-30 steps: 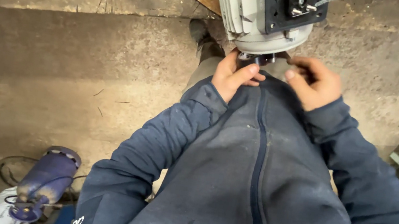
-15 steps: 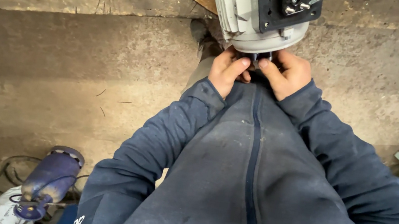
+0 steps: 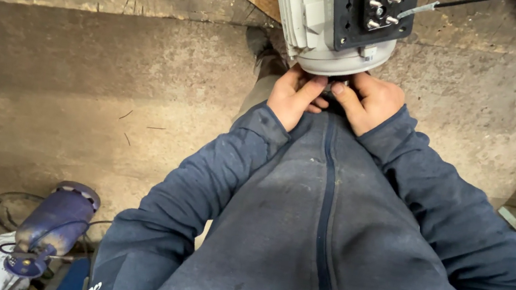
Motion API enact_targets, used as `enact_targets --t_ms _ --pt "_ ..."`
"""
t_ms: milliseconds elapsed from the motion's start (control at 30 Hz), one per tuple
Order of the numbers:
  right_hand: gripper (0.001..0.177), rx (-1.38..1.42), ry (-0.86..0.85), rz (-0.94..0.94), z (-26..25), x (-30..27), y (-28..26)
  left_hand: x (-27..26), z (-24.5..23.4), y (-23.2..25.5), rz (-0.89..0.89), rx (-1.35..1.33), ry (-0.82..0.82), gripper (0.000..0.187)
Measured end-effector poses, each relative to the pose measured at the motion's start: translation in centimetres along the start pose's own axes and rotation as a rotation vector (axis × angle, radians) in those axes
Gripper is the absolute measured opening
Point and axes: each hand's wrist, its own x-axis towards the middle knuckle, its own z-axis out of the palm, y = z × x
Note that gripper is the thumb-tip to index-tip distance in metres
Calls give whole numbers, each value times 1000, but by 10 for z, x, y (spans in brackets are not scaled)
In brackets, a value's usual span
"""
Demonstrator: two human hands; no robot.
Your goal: The person works on an electric motor at a workbench. They hammer a fitting onto the motor shaft, handle a bearing ring, use a heat gun on the motor, pry at the motor with pliers, and route wires into the motor's terminal box.
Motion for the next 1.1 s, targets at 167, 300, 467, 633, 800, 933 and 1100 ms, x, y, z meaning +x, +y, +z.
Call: enact_targets --t_ms 167,300,467,633,800,933,1100 --pt "37 25 7 26 3 -2 6 1 8 11 -15 -17 71 51" --pt "36 3 8 0 1 -1 3 14 7 0 -39 0 78 47" --pt "36 -100 -6 -30 -3 -1 4 20 6 -1 -78 0 141 39" --pt "27 -48 -5 -135 -31 3 20 33 0 -8 -120 -65 109 30" --pt "41 9 75 -259 -55 18 34 36 6 -16 -95 -93 153 28" --pt "38 -57 13 -232 -59 23 39 32 13 -18 -44 -199 224 28" --pt "43 206 -193 -83 -43 31 65 24 18 -21 -1 -237 242 28"
